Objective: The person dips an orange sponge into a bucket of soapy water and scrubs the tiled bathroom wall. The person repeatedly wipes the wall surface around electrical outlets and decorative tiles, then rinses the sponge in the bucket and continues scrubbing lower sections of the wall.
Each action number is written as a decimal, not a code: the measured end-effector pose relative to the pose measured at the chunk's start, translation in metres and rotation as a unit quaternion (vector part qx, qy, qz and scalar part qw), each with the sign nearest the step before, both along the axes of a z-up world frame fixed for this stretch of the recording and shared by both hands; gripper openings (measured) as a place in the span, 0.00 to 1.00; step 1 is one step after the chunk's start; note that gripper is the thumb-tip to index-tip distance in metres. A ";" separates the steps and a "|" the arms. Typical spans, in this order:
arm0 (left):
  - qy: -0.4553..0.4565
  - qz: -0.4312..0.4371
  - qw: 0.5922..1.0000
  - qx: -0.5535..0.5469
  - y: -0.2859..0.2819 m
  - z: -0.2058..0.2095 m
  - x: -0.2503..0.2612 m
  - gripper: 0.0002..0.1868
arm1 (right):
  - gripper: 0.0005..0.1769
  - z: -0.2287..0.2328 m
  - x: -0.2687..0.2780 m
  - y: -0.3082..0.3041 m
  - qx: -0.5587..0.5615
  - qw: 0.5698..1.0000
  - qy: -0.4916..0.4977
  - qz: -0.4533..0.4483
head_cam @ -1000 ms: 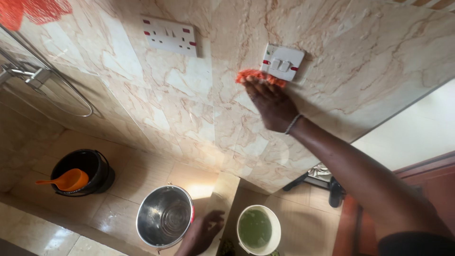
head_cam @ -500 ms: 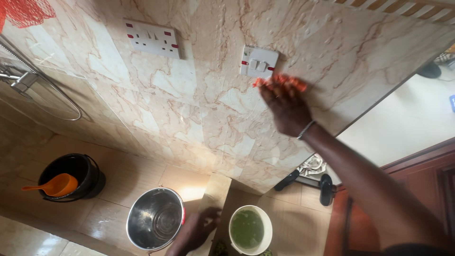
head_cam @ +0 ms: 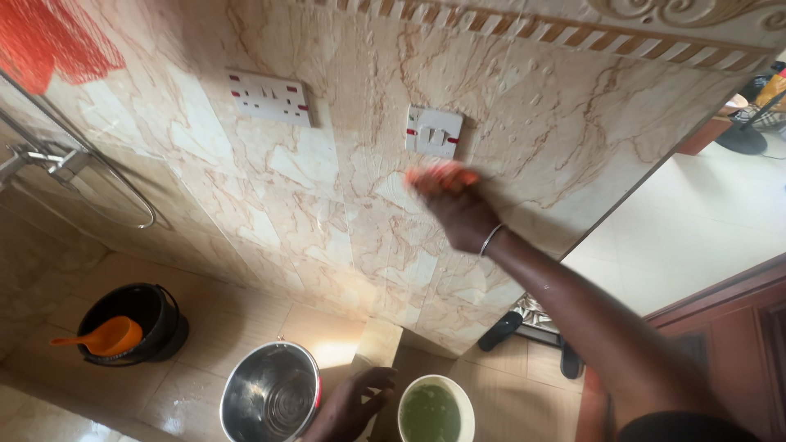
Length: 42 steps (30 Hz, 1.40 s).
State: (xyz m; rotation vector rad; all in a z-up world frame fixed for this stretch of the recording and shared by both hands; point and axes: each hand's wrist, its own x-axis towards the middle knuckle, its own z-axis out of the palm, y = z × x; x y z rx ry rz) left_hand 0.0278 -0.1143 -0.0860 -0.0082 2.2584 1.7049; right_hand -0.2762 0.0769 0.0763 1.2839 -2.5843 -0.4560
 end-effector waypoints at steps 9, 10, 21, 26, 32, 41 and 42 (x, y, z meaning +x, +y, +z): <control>-0.015 0.010 1.000 -0.004 -0.020 -0.048 0.026 0.24 | 0.24 0.016 -0.016 0.057 -0.132 0.966 0.146 0.166; -0.020 0.007 1.000 -0.021 -0.023 -0.054 0.024 0.24 | 0.24 0.026 -0.018 0.061 -0.128 0.950 0.218 0.183; 0.053 0.004 0.995 0.082 0.003 -0.055 -0.004 0.24 | 0.21 0.004 -0.028 0.009 -0.122 0.936 0.217 0.250; 0.137 -0.007 0.988 0.074 0.018 -0.014 -0.027 0.22 | 0.20 -0.009 -0.029 -0.008 -0.044 0.942 0.233 0.236; 0.158 0.008 0.985 0.069 0.026 -0.016 -0.026 0.20 | 0.08 0.027 -0.020 -0.027 -0.145 0.950 0.150 0.234; 0.082 0.012 0.992 0.097 0.022 -0.027 -0.026 0.20 | 0.07 0.025 0.001 0.044 -0.241 0.945 0.004 0.220; 0.053 0.014 0.994 0.095 0.020 -0.026 -0.026 0.20 | 0.12 0.043 0.004 0.055 -0.334 0.917 -0.058 0.208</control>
